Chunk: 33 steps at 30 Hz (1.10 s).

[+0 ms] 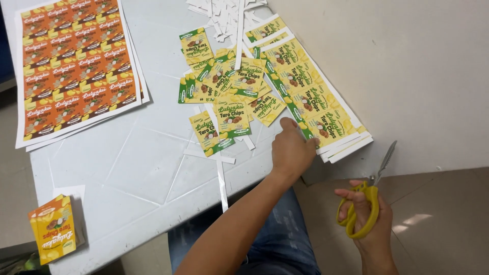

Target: Cutting printed taro chip labels from a sheet using scissors

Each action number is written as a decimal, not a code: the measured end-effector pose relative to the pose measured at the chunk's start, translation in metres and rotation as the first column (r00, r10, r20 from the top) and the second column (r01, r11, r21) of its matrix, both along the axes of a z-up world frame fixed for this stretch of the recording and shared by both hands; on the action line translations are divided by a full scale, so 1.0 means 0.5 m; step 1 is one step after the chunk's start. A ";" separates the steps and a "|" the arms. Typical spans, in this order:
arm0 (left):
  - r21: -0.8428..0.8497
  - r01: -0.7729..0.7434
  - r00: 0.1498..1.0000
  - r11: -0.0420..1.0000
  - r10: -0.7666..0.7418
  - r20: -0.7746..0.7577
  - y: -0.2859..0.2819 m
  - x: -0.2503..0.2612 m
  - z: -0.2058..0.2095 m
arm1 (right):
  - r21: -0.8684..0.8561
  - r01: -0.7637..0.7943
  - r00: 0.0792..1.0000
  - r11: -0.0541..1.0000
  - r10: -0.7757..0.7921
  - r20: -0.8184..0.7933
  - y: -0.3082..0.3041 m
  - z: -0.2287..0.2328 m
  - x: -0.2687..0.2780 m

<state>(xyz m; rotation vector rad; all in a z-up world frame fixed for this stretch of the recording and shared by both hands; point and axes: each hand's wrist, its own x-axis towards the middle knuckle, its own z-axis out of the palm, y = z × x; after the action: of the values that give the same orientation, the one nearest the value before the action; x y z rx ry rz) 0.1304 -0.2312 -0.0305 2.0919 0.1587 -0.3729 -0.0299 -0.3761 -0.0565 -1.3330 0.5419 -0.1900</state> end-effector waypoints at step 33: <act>-0.753 -0.455 0.884 0.475 0.339 -0.321 0.497 -0.154 0.066 | -0.060 -0.694 0.691 0.718 0.687 0.224 0.204 0.039 0.150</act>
<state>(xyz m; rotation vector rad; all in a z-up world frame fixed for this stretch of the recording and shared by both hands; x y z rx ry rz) 0.0536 0.0172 0.0025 1.0361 0.4566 -0.2185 0.0450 -0.2739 -0.0369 -1.3779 -0.1878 0.2923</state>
